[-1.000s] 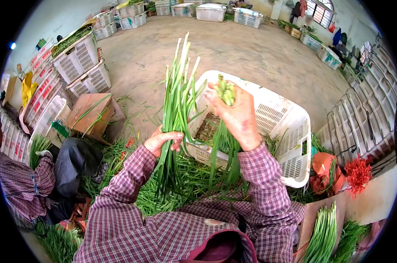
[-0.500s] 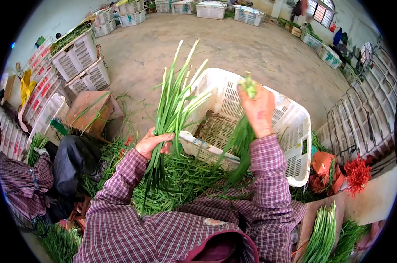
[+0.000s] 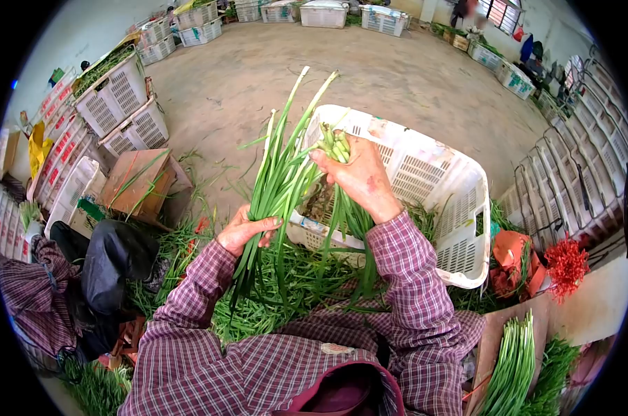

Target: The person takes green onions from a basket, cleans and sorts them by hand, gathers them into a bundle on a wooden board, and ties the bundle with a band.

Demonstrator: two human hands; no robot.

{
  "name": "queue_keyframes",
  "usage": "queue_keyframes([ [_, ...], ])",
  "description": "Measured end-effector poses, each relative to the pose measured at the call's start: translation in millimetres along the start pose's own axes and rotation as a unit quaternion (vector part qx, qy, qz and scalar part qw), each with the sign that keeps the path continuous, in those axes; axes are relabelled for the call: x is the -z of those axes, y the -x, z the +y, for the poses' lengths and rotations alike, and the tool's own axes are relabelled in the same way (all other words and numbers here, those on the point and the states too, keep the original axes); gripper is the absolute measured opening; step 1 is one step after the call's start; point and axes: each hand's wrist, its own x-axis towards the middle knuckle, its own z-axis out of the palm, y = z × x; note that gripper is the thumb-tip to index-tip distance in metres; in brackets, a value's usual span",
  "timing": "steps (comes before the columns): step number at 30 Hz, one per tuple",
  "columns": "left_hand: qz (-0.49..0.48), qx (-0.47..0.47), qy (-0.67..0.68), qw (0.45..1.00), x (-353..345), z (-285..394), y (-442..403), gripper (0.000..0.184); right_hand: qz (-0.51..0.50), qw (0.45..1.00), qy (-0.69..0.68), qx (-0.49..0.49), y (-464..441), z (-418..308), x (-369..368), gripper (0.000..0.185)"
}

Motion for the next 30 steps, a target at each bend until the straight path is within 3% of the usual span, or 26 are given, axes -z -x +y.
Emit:
queue_keyframes([
  [5,0.005,-0.012,-0.007,1.0,12.2,-8.1,-1.4,0.017,-0.022,0.997,0.054,-0.051,8.3,10.4,22.0,0.035],
  [7,0.007,-0.002,0.006,1.0,21.0,-13.2,0.3,0.016,0.084,0.99,0.07,-0.087,8.6,24.1,35.1,0.032],
  [8,0.027,-0.005,0.012,1.0,22.2,-15.2,2.1,0.014,0.083,0.99,0.07,-0.087,9.4,33.2,42.2,0.032],
  [10,0.036,-0.01,0.001,0.999,25.3,-17.3,4.1,0.014,0.185,0.977,0.088,-0.052,9.6,44.6,50.7,0.033],
  [13,0.048,-0.022,0.002,0.999,30.3,-24.0,3.4,0.014,0.167,0.973,0.126,-0.093,13.6,48.7,45.9,0.04],
  [15,0.049,-0.029,0.012,0.998,28.7,-23.4,2.5,0.014,0.173,0.975,0.127,-0.066,18.6,41.8,40.3,0.046],
  [17,0.088,-0.045,0.012,0.995,23.8,-18.3,3.5,0.013,0.181,0.976,-0.001,-0.117,21.4,29.0,38.2,0.045],
  [19,0.086,-0.047,0.003,0.995,24.5,-22.8,1.2,0.013,0.176,0.979,-0.041,-0.096,19.9,34.0,30.2,0.047],
  [21,0.079,-0.048,-0.008,0.996,21.8,-24.3,-0.1,0.012,0.112,0.983,-0.101,-0.104,15.2,31.0,23.6,0.05],
  [25,0.052,-0.034,-0.006,0.998,13.9,-26.4,-0.3,0.012,0.142,0.98,-0.132,-0.051,9.7,16.4,21.8,0.047],
  [30,0.049,-0.039,-0.012,0.998,8.5,-23.8,-1.3,0.014,0.094,0.982,-0.153,-0.062,13.3,12.7,21.8,0.04],
])
